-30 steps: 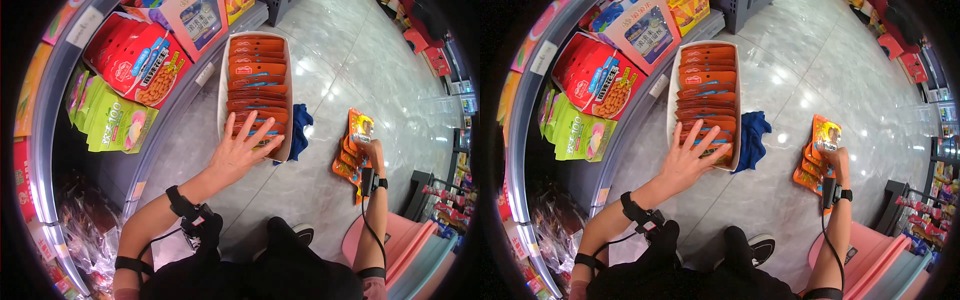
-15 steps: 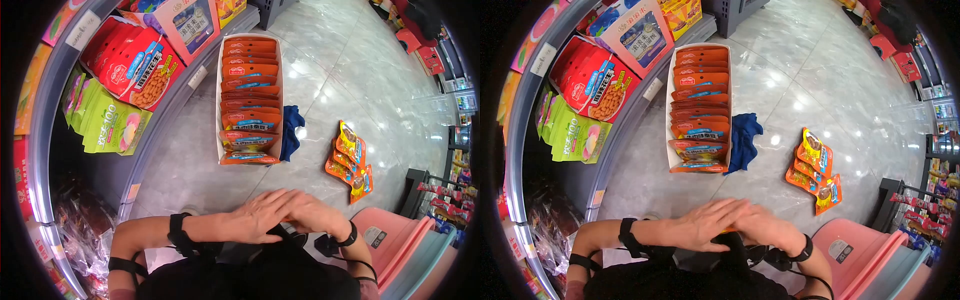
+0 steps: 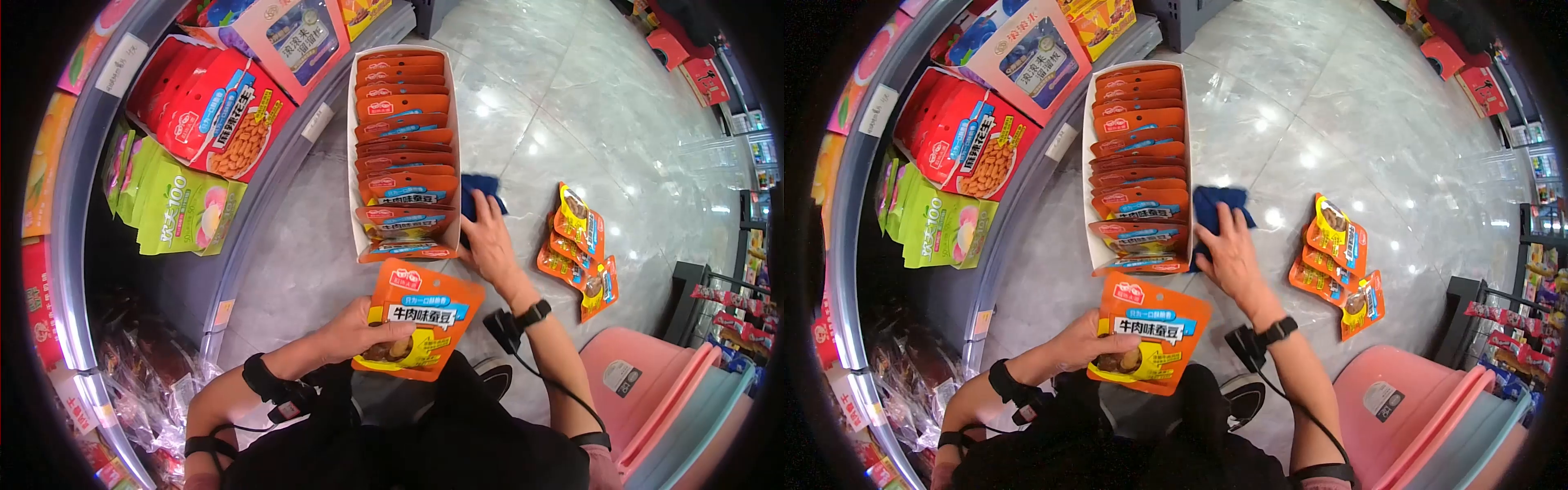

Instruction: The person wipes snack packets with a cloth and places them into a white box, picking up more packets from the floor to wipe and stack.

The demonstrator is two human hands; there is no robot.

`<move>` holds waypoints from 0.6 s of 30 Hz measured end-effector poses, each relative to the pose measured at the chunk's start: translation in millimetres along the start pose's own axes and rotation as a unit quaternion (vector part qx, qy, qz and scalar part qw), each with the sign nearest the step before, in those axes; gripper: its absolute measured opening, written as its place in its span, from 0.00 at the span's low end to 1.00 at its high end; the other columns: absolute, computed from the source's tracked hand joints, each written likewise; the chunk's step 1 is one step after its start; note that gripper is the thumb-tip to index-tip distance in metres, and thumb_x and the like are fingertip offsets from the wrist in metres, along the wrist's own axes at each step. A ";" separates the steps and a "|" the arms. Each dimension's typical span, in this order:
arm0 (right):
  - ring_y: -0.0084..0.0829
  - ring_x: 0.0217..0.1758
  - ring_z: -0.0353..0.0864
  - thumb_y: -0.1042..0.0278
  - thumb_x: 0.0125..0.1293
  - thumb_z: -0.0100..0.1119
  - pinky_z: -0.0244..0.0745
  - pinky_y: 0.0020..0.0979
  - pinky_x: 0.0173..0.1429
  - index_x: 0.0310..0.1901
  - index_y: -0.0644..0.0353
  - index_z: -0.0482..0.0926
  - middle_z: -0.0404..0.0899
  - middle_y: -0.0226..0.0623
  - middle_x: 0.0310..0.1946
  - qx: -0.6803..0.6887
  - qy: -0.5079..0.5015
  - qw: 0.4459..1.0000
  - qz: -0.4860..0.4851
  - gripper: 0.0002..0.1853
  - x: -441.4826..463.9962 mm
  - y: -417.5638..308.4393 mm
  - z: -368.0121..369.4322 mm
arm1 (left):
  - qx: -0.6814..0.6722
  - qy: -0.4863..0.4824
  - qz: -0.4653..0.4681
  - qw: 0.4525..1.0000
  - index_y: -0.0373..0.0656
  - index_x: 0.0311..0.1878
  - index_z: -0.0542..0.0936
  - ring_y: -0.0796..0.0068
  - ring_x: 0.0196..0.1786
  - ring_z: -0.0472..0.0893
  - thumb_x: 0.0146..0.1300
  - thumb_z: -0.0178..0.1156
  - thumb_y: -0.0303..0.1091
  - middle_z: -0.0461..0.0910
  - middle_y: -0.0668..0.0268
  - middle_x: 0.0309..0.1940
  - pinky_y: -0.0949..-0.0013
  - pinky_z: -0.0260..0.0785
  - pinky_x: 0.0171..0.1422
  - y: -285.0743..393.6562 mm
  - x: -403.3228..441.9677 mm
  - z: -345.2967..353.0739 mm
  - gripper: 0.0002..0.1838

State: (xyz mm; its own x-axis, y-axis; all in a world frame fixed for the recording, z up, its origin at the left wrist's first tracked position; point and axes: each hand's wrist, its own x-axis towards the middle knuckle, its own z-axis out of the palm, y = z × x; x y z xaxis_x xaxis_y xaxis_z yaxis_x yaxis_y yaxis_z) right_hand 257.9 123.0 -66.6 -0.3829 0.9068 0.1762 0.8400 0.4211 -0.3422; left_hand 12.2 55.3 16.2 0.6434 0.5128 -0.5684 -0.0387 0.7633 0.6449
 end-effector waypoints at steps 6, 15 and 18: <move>0.27 0.41 0.73 0.75 0.45 0.58 0.71 0.29 0.44 0.44 0.56 0.72 0.74 0.39 0.41 0.346 -0.007 0.832 0.434 0.19 -35.8 8.9 -30.9 | -0.003 0.004 0.077 0.997 0.40 0.53 0.73 0.82 0.45 0.76 0.60 0.61 0.30 0.78 0.68 0.43 0.74 0.70 0.52 26.0 -5.6 0.1 0.18; 0.49 0.54 0.69 0.65 0.47 0.61 0.61 0.45 0.60 0.49 0.56 0.76 0.71 0.42 0.53 0.215 0.036 0.967 -0.134 0.23 -0.2 -104.0 -107.5 | 0.216 0.044 0.311 0.924 0.40 0.56 0.67 0.79 0.44 0.76 0.57 0.56 0.25 0.76 0.67 0.41 0.72 0.69 0.49 10.1 21.6 18.1 0.22; 0.45 0.53 0.70 0.67 0.56 0.55 0.60 0.45 0.62 0.47 0.58 0.75 0.72 0.40 0.49 0.111 0.044 0.991 -0.064 0.16 3.0 -99.2 -74.9 | 0.118 0.022 0.035 0.992 0.41 0.59 0.66 0.77 0.51 0.73 0.58 0.58 0.26 0.73 0.67 0.49 0.68 0.66 0.57 5.9 9.7 11.2 0.24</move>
State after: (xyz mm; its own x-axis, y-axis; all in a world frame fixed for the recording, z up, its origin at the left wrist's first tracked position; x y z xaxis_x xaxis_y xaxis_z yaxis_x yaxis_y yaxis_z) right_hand 202.2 82.6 37.0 -0.4374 0.8447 0.3086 0.6772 0.5352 -0.5050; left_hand 26.8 60.4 20.2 0.6118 0.5819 -0.5358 0.1005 0.6147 0.7823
